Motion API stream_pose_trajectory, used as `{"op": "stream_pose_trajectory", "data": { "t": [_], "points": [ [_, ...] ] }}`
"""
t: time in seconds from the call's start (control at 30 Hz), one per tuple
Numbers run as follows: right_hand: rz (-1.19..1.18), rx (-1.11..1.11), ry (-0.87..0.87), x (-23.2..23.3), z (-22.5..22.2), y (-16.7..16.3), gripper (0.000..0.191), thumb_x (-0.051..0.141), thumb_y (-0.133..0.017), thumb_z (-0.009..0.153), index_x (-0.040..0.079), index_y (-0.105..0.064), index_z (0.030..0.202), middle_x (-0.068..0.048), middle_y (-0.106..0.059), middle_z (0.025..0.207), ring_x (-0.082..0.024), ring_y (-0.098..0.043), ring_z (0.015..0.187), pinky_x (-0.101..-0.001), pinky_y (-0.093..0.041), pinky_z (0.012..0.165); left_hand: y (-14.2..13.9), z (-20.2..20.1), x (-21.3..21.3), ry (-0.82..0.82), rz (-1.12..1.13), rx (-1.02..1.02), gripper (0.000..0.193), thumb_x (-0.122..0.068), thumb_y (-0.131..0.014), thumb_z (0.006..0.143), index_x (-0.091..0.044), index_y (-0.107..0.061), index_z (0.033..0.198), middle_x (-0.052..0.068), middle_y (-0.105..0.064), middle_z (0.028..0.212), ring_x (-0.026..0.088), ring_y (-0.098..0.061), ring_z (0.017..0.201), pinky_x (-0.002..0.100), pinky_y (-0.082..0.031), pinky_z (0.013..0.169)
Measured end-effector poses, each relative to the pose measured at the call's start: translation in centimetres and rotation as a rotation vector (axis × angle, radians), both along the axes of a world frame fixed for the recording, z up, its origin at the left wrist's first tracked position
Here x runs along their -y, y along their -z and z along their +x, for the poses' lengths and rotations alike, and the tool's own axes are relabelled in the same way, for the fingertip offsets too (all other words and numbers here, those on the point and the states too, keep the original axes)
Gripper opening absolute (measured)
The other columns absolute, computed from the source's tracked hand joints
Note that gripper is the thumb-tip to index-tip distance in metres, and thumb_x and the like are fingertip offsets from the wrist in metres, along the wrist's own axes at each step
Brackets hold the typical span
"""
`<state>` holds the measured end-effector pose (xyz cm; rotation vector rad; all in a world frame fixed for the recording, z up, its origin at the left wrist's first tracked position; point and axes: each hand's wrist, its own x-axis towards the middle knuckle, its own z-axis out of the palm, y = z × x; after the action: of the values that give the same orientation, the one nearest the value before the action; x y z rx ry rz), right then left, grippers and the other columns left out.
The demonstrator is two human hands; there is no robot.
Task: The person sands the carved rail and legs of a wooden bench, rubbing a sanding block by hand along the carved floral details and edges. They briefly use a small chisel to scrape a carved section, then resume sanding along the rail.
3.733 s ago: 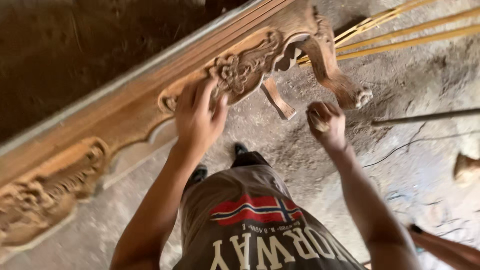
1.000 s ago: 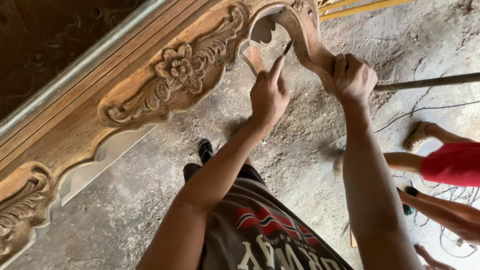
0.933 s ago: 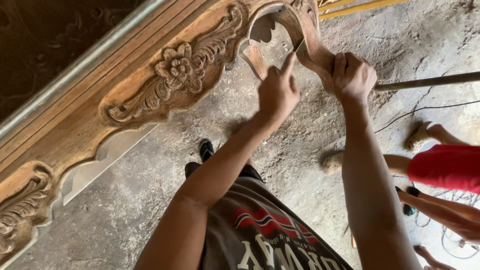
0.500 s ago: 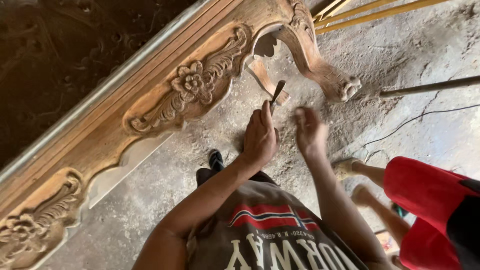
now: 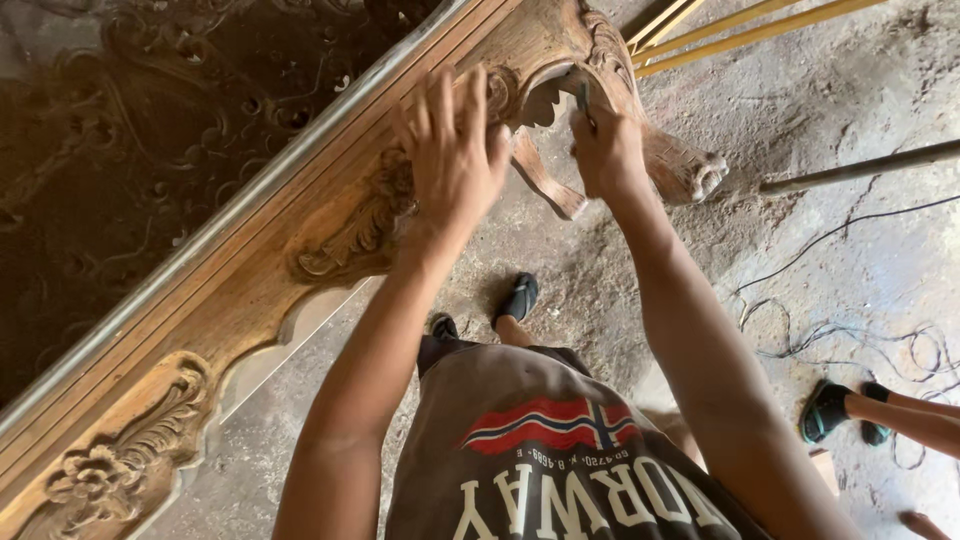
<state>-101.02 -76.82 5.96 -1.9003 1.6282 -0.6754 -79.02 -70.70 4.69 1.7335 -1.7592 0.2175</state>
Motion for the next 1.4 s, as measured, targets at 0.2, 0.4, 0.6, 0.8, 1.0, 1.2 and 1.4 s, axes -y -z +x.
{"op": "stream_pose_trajectory", "data": {
  "t": [0.2,0.4,0.6,0.8,1.0,1.2,1.4],
  "points": [
    [0.248,0.204,0.305,2.0,-1.6,-4.0,0.020,0.008,-0.054,0.101,0.012,-0.071,0.093,-0.005,-0.072,0.074,-0.009,-0.059,0.049,-0.0262,-0.047,0.037,1.3,1.7,1.6,-0.012,0.178,-0.011,0.083,-0.060,-0.062,0.099,-0.008,-0.034,0.158,0.024,-0.030,0.162,0.047,-0.028,0.151,0.078,-0.013,0.119],
    [0.460,0.150,0.262,0.2,-0.2,-6.1,0.022,0.024,-0.062,0.104,0.015,-0.068,0.085,-0.001,-0.067,0.064,-0.002,-0.054,0.044,-0.0235,-0.045,0.033,-0.2,1.6,1.7,0.041,0.220,0.004,0.078,-0.056,-0.063,0.099,-0.007,-0.039,0.154,0.025,-0.036,0.156,0.044,-0.033,0.148,0.078,-0.014,0.119],
    [0.213,0.110,0.112,1.6,3.5,-3.9,0.037,0.015,-0.058,0.106,-0.002,-0.057,0.074,-0.008,-0.051,0.053,-0.016,-0.047,0.034,-0.0355,-0.038,0.030,-0.7,1.9,1.0,0.046,0.188,-0.034,0.072,-0.048,-0.064,0.098,-0.005,-0.043,0.151,0.025,-0.039,0.154,0.045,-0.035,0.147,0.075,-0.015,0.120],
    [0.320,0.149,0.225,0.0,1.1,-3.6,0.033,0.020,-0.055,0.105,0.003,-0.064,0.078,0.000,-0.058,0.056,-0.011,-0.050,0.040,-0.0334,-0.038,0.029,0.0,2.2,0.8,0.043,0.161,-0.079,0.070,-0.046,-0.065,0.098,-0.005,-0.045,0.150,0.025,-0.038,0.154,0.044,-0.034,0.148,0.074,-0.015,0.121],
    [0.133,0.198,0.222,-0.7,2.4,-2.3,0.029,0.016,-0.057,0.104,0.000,-0.065,0.081,-0.004,-0.057,0.057,-0.010,-0.052,0.043,-0.0311,-0.040,0.036,-0.2,2.2,1.3,0.051,0.167,-0.081,0.071,-0.048,-0.067,0.093,-0.005,-0.048,0.146,0.025,-0.039,0.152,0.044,-0.036,0.144,0.073,-0.017,0.119],
    [0.488,0.306,0.531,2.5,0.2,-1.2,0.023,0.021,-0.059,0.101,0.009,-0.069,0.085,-0.002,-0.062,0.060,-0.009,-0.049,0.042,-0.0296,-0.034,0.032,-0.8,2.0,0.6,0.087,0.134,-0.148,0.070,-0.041,-0.068,0.094,-0.004,-0.049,0.150,0.024,-0.042,0.153,0.045,-0.038,0.144,0.072,-0.020,0.120],
    [0.887,1.145,0.171,2.9,-1.2,0.7,0.028,0.029,-0.053,0.085,0.009,-0.070,0.073,-0.004,-0.058,0.048,-0.017,-0.050,0.030,-0.0334,-0.035,0.022,-2.3,2.0,0.6,0.097,0.118,-0.123,0.068,-0.042,-0.068,0.092,-0.003,-0.051,0.144,0.024,-0.044,0.151,0.045,-0.039,0.144,0.073,-0.022,0.118]
  ]
}}
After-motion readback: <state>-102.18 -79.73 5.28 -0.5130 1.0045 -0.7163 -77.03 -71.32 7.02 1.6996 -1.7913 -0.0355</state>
